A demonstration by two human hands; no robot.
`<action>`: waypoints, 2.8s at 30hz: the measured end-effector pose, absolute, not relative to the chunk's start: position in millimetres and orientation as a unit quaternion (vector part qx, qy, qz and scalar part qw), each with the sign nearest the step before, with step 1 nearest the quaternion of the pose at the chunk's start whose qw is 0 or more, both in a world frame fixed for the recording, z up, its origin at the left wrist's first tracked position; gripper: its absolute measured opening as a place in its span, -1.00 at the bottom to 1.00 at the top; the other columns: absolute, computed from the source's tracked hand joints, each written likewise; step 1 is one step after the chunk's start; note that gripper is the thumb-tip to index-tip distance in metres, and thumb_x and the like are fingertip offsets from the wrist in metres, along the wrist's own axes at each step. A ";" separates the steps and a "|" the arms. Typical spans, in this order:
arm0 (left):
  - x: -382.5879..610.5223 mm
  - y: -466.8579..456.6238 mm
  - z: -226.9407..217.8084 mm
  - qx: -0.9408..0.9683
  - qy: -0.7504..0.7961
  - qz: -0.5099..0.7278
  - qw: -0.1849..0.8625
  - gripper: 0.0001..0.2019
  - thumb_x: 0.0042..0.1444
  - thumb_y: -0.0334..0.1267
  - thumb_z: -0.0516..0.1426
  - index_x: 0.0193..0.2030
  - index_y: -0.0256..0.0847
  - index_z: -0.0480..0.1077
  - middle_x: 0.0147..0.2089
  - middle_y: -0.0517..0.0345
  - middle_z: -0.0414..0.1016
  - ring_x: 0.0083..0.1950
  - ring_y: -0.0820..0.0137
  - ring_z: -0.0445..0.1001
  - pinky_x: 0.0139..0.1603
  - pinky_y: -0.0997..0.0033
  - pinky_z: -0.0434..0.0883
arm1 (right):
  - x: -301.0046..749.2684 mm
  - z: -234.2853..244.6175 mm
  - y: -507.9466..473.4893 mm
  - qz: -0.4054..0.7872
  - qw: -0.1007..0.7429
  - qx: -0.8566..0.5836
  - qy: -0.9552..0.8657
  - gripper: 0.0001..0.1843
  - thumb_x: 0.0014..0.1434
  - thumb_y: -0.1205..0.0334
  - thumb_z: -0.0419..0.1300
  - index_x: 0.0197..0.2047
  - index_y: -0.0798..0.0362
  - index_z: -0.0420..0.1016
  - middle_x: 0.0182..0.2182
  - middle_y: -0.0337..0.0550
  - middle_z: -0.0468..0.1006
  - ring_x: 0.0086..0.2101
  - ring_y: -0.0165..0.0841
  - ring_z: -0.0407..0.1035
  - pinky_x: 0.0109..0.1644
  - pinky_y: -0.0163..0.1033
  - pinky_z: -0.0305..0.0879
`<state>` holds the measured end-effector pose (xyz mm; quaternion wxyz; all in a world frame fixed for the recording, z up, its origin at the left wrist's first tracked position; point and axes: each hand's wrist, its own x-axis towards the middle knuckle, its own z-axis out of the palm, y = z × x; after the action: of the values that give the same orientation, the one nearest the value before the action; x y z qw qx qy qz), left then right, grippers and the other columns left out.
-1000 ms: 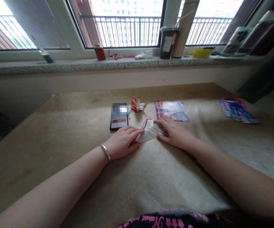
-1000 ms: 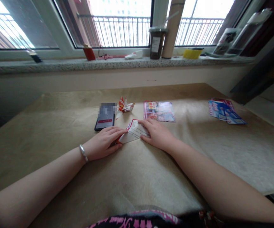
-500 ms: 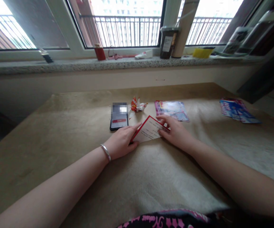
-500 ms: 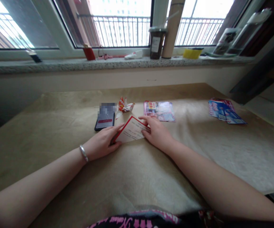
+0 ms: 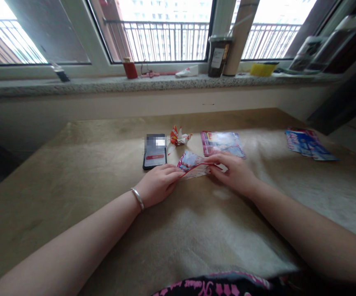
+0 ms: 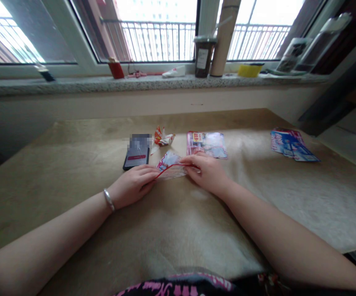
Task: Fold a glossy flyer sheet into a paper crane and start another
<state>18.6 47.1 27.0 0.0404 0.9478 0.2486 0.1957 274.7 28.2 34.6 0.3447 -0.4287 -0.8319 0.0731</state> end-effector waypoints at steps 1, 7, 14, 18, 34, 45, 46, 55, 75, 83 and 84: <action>18.2 47.2 27.0 0.949 0.240 0.201 0.042 -0.74 0.15 -0.45 -0.04 -0.08 -0.25 0.37 -0.08 0.04 0.48 -0.06 0.35 0.40 -0.02 0.30 0.42 | 275.2 36.4 28.1 0.069 0.339 -0.405 -0.846 -0.80 0.11 0.36 0.06 -0.21 0.02 0.45 -0.32 -0.14 0.55 -0.28 -0.35 0.41 -0.21 -0.24 0.35; 17.8 47.8 28.1 0.953 0.205 0.215 0.054 -0.70 0.21 -0.44 -0.08 -0.05 -0.17 0.40 -0.05 0.09 0.49 -0.03 0.42 0.42 0.00 0.30 0.43 | 279.1 38.4 30.0 0.100 0.302 -0.324 -0.891 -0.79 0.14 0.36 0.04 -0.25 0.01 0.49 -0.33 -0.15 0.57 -0.28 -0.36 0.42 -0.14 -0.18 0.35; 16.3 49.4 29.4 0.958 0.196 0.208 0.000 -0.71 0.23 -0.40 -0.04 0.00 -0.12 0.39 -0.02 0.15 0.49 0.06 0.37 0.39 0.09 0.18 0.38 | 279.0 41.7 28.5 0.144 0.277 -0.251 -0.916 -0.76 0.13 0.35 0.09 -0.18 -0.02 0.52 -0.23 -0.16 0.58 -0.20 -0.39 0.45 -0.08 -0.21 0.39; 15.1 50.3 28.7 0.959 0.208 0.193 -0.004 -0.70 0.23 -0.39 -0.04 0.02 -0.11 0.38 0.05 0.13 0.44 0.08 0.37 0.38 0.12 0.17 0.35 | 277.5 42.6 27.2 0.148 0.245 -0.244 -0.926 -0.74 0.13 0.33 0.09 -0.14 -0.04 0.52 -0.20 -0.18 0.58 -0.16 -0.39 0.44 -0.03 -0.21 0.38; 18.5 41.9 34.0 0.970 0.214 0.109 0.034 -0.66 0.22 -0.15 -0.02 0.11 -0.11 0.30 0.18 0.07 0.31 0.23 0.25 0.22 0.23 0.06 0.19 | 272.0 39.3 28.8 0.134 0.157 -0.256 -0.945 -0.78 0.17 0.18 0.10 -0.17 -0.03 0.52 -0.16 -0.21 0.56 -0.11 -0.36 0.39 0.02 -0.16 0.32; 20.4 40.6 30.7 0.968 0.208 0.136 0.023 -0.70 0.22 -0.21 -0.01 0.05 -0.18 0.34 0.15 0.01 0.34 0.16 0.31 0.30 0.16 0.19 0.31 | 270.8 31.8 30.8 0.057 0.146 -0.330 -0.931 -0.72 0.12 0.23 0.15 -0.08 -0.02 0.49 -0.05 -0.18 0.50 -0.05 -0.28 0.33 0.03 -0.09 0.29; 20.8 40.3 31.1 0.967 0.209 0.142 0.015 -0.72 0.22 -0.22 -0.01 0.03 -0.18 0.35 0.13 0.03 0.36 0.13 0.32 0.34 0.14 0.19 0.33 | 270.9 32.2 31.0 0.051 0.147 -0.334 -0.930 -0.72 0.11 0.24 0.15 -0.08 -0.02 0.49 -0.05 -0.17 0.50 -0.06 -0.28 0.34 0.02 -0.09 0.29; 23.4 36.0 35.0 0.953 0.278 0.117 -0.025 -0.74 0.23 -0.22 -0.05 -0.08 -0.22 0.40 -0.11 0.04 0.47 -0.10 0.33 0.40 -0.09 0.25 0.41 | 272.5 32.6 28.6 -0.017 0.118 -0.396 -0.910 -0.73 0.21 0.19 0.03 -0.16 -0.01 0.53 -0.11 -0.18 0.53 -0.14 -0.29 0.37 -0.07 -0.17 0.30; 20.8 40.8 28.8 0.957 0.258 0.122 -0.054 -0.73 0.25 -0.24 -0.07 -0.01 -0.16 0.36 -0.11 0.04 0.43 -0.13 0.34 0.36 -0.12 0.28 0.40 | 276.9 28.5 33.3 -0.045 0.126 -0.540 -0.831 -0.57 0.17 0.10 0.01 0.09 0.01 0.32 0.03 -0.04 0.39 -0.07 -0.19 0.33 -0.10 -0.15 0.30; 21.4 41.9 28.0 0.963 0.234 0.135 -0.018 -0.73 0.25 -0.24 -0.05 0.02 -0.14 0.34 0.01 0.06 0.42 0.01 0.33 0.35 0.00 0.25 0.37 | 277.1 27.5 35.7 0.009 0.172 -0.545 -0.821 -0.58 0.11 0.20 0.07 0.06 0.01 0.34 -0.05 -0.05 0.46 -0.15 -0.24 0.39 -0.13 -0.17 0.31; 21.5 41.8 28.1 0.962 0.236 0.135 -0.018 -0.73 0.25 -0.23 -0.05 0.03 -0.14 0.34 0.01 0.06 0.42 0.02 0.33 0.35 0.01 0.24 0.37 | 276.9 28.3 35.5 0.021 0.184 -0.548 -0.816 -0.62 0.10 0.22 0.07 0.02 0.00 0.37 -0.08 -0.08 0.48 -0.20 -0.28 0.41 -0.17 -0.21 0.31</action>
<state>21.5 41.8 28.1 -0.0175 0.9621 0.2362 0.1349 276.9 35.5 28.3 0.1836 -0.5478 -0.8160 0.0206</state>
